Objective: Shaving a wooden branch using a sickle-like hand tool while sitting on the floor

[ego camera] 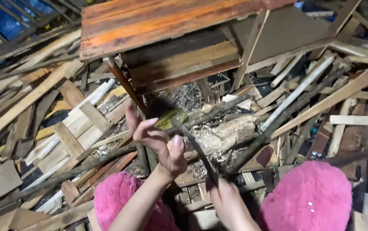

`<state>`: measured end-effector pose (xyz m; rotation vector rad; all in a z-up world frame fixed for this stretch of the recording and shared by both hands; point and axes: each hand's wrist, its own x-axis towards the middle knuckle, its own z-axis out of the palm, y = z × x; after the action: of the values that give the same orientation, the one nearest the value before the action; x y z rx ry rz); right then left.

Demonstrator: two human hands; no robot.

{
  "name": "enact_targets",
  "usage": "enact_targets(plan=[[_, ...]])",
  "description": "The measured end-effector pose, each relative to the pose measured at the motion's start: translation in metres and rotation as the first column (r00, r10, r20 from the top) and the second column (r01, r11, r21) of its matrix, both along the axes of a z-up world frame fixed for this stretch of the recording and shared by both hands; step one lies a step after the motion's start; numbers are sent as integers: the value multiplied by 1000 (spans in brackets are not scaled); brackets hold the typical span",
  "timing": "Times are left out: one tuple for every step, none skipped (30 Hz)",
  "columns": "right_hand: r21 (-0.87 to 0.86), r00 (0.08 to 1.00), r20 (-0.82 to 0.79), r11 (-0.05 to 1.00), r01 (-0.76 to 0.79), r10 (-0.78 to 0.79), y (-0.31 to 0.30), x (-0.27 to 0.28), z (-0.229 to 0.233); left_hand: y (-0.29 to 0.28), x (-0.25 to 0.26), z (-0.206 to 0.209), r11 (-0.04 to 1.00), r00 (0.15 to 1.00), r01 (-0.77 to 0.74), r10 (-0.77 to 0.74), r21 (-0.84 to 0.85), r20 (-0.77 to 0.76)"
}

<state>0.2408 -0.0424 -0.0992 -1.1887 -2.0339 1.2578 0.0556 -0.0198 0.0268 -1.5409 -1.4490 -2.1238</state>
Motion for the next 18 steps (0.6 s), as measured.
enact_targets(plan=[[-18,999,20,1000,25,-25,17,-16,-23,5,0,1,1000,1000,-8,8,-3,14],[-35,998,40,998,51,-50,35,-31,-45,9,-1,4,1000,999,-15,15,-7,29],[-21,998,25,998,54,-54,35,-30,-46,10,-4,4,1000,1000,-11,11,7,15],[-60,999,-7,997,38,-38,36,-30,-48,12,-8,5,997,997,-73,73,12,1],[-106,1000,-26,994,15,-17,35,-24,-50,13,-9,2,990,990,-141,141,8,2],[-101,1000,-27,995,12,-15,34,-20,-30,20,-12,12,990,990,-143,143,13,2],[-156,1000,15,988,9,-6,23,-11,-13,18,-11,19,990,991,-128,129,57,-21],[-210,998,57,978,7,5,13,-2,5,17,-10,24,989,992,-112,116,101,-43],[-226,998,64,974,9,5,11,-9,9,13,-7,22,990,993,-112,116,84,-38],[-234,994,105,971,58,-34,10,-16,13,9,-4,21,987,987,-156,158,45,-37],[-216,987,140,970,111,-82,17,-23,18,12,0,21,981,980,-193,194,31,-38],[-208,986,141,971,118,-89,26,-21,-16,16,2,21,982,982,-187,188,38,-35],[-167,992,80,980,106,-94,33,-25,-49,19,0,23,984,985,-158,163,84,-53],[-124,995,19,988,97,-96,41,-29,-82,23,-2,25,983,988,-128,138,129,-72],[-109,995,10,989,96,-95,39,-26,-53,23,-8,17,981,987,-127,140,145,-78],[-170,997,-13,983,72,-75,36,-24,-26,23,-14,8,989,989,-130,135,77,-62],[-263,999,-9,964,41,-44,15,-8,-1,8,-12,-9,989,989,-144,143,-31,-24],[-281,999,11,959,33,-31,13,-5,0,7,-6,-3,986,988,-156,156,-53,-9]])
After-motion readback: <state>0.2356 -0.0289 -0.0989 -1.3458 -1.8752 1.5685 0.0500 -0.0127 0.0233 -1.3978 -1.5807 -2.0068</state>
